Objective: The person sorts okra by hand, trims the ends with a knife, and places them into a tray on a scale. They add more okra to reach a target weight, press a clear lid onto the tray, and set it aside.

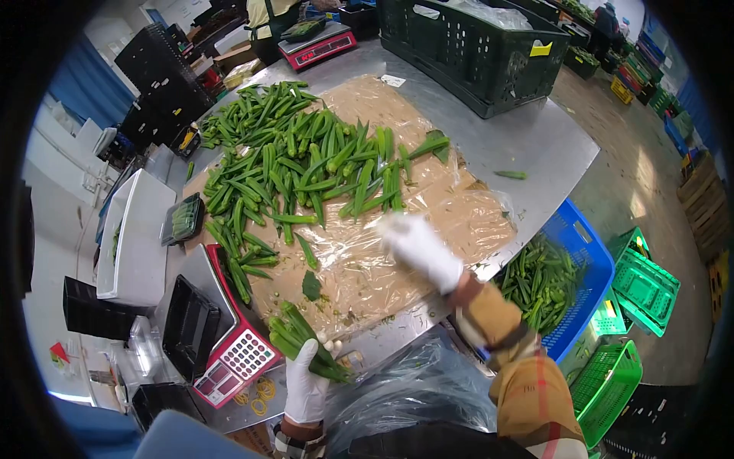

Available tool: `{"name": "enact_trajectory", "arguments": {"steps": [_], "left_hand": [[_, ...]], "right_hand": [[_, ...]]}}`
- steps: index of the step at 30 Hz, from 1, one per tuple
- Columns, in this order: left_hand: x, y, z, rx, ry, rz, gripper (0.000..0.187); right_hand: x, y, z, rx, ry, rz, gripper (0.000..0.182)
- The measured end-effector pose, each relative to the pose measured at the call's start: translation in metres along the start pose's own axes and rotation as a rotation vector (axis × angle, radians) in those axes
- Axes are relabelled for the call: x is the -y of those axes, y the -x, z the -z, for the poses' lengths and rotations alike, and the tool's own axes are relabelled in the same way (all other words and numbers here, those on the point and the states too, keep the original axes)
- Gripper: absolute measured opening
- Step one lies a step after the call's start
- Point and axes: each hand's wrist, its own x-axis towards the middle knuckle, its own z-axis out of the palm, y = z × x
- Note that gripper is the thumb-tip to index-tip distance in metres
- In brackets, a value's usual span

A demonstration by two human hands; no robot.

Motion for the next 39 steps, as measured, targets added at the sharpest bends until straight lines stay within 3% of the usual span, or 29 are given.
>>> {"name": "enact_trajectory", "arguments": {"steps": [1,2,3,4,5,7,10,13,14,17,23,25,29,31,32,33,35,37,38,39], "left_hand": [[-0.002,0.0,-0.003,0.02,0.0,0.014,0.024],[-0.001,-0.001,-0.003,0.011,-0.03,0.007,0.023],[0.003,-0.002,0.0,0.001,-0.06,-0.001,0.022],[0.005,-0.003,0.002,-0.011,-0.09,-0.01,0.022],[0.006,-0.004,0.002,-0.015,-0.083,0.023,0.022],[0.007,-0.004,0.003,-0.026,-0.071,0.095,0.022],[0.006,-0.007,0.003,-0.013,-0.049,0.092,0.024],[0.006,-0.009,0.006,-0.024,-0.061,0.091,0.028],[0.006,-0.009,0.008,-0.036,-0.071,0.094,0.03],[0.009,-0.01,0.005,-0.028,-0.001,0.04,0.043],[0.009,-0.008,-0.004,-0.007,0.019,0.121,0.051],[0.012,-0.009,-0.006,0.018,-0.013,0.113,0.052],[0.014,-0.004,-0.018,0.107,0.052,0.064,0.05],[0.016,-0.004,-0.019,0.093,0.023,0.033,0.044],[0.022,-0.006,-0.011,0.052,0.011,-0.01,0.043],[0.025,-0.008,-0.006,0.009,0.0,-0.054,0.041],[0.016,-0.005,-0.002,-0.033,-0.014,0.054,0.031],[0.007,-0.005,0.01,0.015,0.065,0.189,0.026],[0.005,-0.004,0.008,-0.012,0.01,0.164,0.022],[0.004,-0.004,0.008,0.001,0.036,0.188,0.023]], "right_hand": [[-0.02,-0.044,0.026,-0.151,0.023,0.279,0.029],[-0.035,-0.083,0.052,-0.378,0.235,0.368,0.044],[-0.015,-0.095,0.068,-0.449,0.293,0.166,0.049],[-0.02,-0.121,0.088,-0.545,0.643,0.196,0.053],[-0.012,-0.133,0.097,-0.508,0.759,0.09,0.051],[-0.016,-0.15,0.101,-0.524,0.887,0.099,0.044],[-0.018,-0.147,0.103,-0.531,0.788,0.052,0.035],[-0.051,-0.138,0.11,-0.622,0.222,0.276,0.025],[-0.059,-0.126,0.107,-0.549,-0.026,0.333,0.027],[-0.026,-0.046,0.09,-0.376,-0.382,0.217,0.024],[-0.009,0.035,0.061,-0.136,-0.538,0.145,0.03],[-0.007,0.054,0.038,-0.051,-0.331,0.046,0.027],[-0.002,0.094,-0.042,0.384,-0.277,-0.006,0.024],[-0.006,0.102,-0.071,0.5,0.148,0.376,0.027],[0.002,0.1,-0.07,0.578,0.47,0.399,0.028],[0.009,0.09,-0.064,0.579,0.453,0.373,0.027],[0.023,0.065,-0.048,0.587,0.416,0.313,0.027],[0.025,0.017,-0.022,0.291,0.331,0.162,0.025],[0.007,-0.02,-0.004,0.014,0.352,0.442,0.024],[0.013,-0.047,0.013,-0.198,0.572,0.339,0.023]]}}
